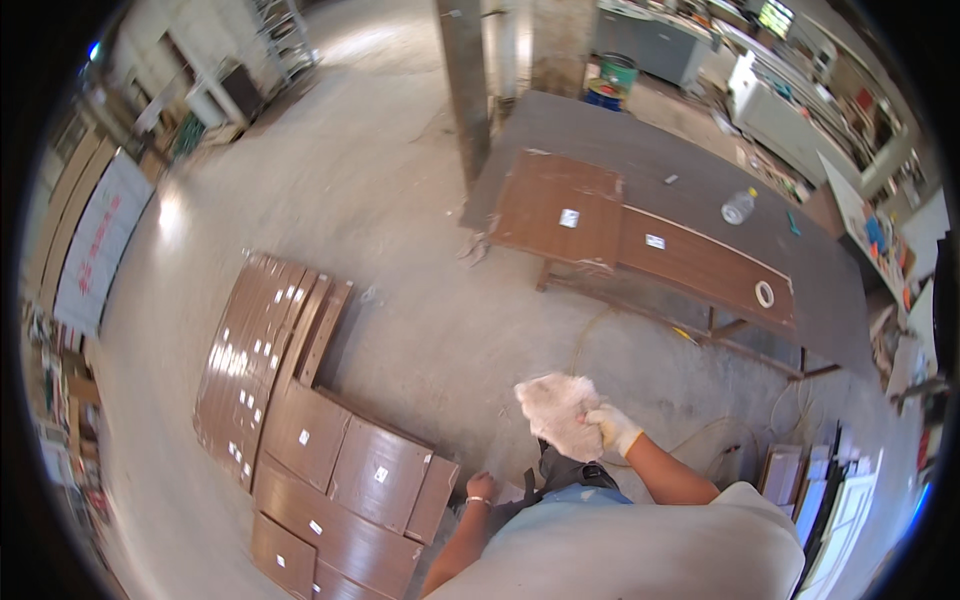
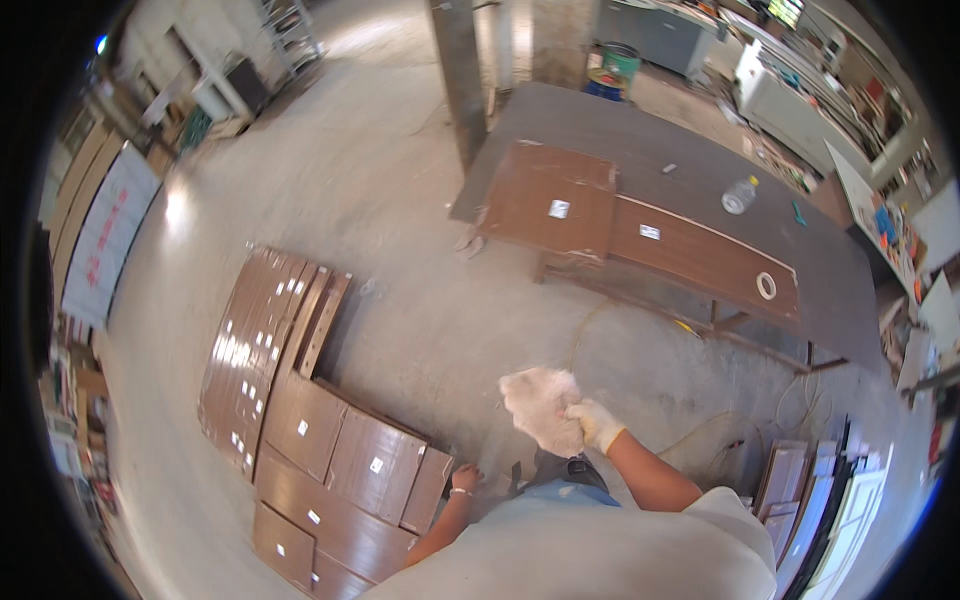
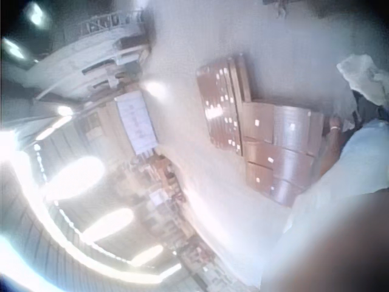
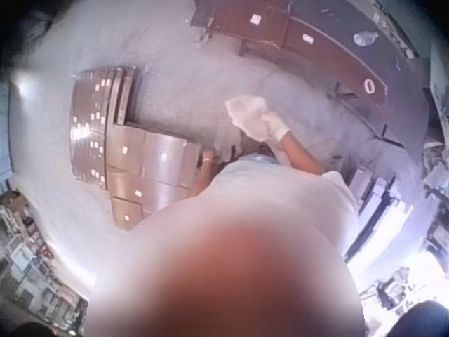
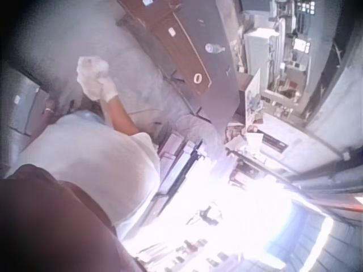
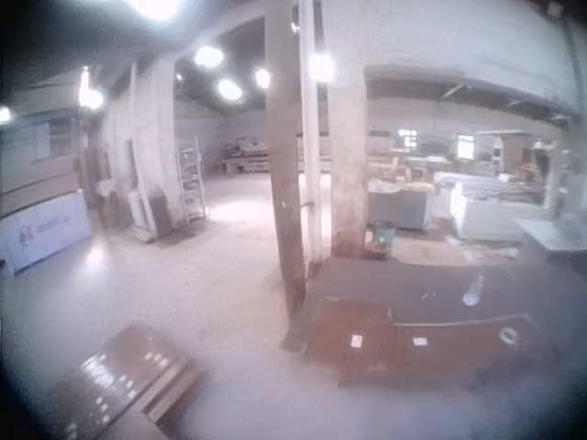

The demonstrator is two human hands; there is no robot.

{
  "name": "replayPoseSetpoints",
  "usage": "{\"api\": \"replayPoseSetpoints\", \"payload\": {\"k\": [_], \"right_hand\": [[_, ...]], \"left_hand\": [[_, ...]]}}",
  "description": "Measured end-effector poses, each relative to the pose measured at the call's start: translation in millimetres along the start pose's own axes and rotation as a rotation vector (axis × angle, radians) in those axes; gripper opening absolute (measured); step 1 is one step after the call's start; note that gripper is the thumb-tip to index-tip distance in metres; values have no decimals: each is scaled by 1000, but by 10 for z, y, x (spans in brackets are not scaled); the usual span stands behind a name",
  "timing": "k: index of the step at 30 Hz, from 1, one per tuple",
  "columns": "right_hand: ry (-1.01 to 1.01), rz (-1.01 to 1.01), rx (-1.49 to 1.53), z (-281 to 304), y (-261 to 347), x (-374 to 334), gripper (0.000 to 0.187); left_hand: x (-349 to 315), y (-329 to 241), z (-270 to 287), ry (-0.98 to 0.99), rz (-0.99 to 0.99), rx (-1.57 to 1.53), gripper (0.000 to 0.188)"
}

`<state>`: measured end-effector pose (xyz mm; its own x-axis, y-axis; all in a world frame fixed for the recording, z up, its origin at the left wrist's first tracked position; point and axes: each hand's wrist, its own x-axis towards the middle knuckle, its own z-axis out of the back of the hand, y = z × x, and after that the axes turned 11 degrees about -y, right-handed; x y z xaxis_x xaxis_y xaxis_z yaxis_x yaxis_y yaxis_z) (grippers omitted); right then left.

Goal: The person wipes the surface of flat wooden panels with a white cloth, then stacks them. They repeat this process for several panels, occasionally flipping them over to wipe the other side. The person also pours liquid from a plastic bottle onto the cloth and continues wiping.

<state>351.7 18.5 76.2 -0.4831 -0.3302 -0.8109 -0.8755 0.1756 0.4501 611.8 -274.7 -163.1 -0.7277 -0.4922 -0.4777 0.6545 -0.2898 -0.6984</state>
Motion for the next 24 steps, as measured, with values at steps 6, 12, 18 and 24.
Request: {"api": "replayPoseSetpoints", "payload": {"k": [6,12,18,24], "right_hand": [[267,401,489,756,717,-807,58],[205,430,930,698,813,-616,61],[-131,456,1027,571,1362,16,48],[-1026,662,-214,353,2410,1083,68]], "left_hand": [[1181,-1241,74,-21,-391,-54,15],[1861,-2310,193,46,-290,173,16],[2399,-3676,-309,-104,-729,218,22],[3421,-5437,-456,-203,-962,355,33]]}}
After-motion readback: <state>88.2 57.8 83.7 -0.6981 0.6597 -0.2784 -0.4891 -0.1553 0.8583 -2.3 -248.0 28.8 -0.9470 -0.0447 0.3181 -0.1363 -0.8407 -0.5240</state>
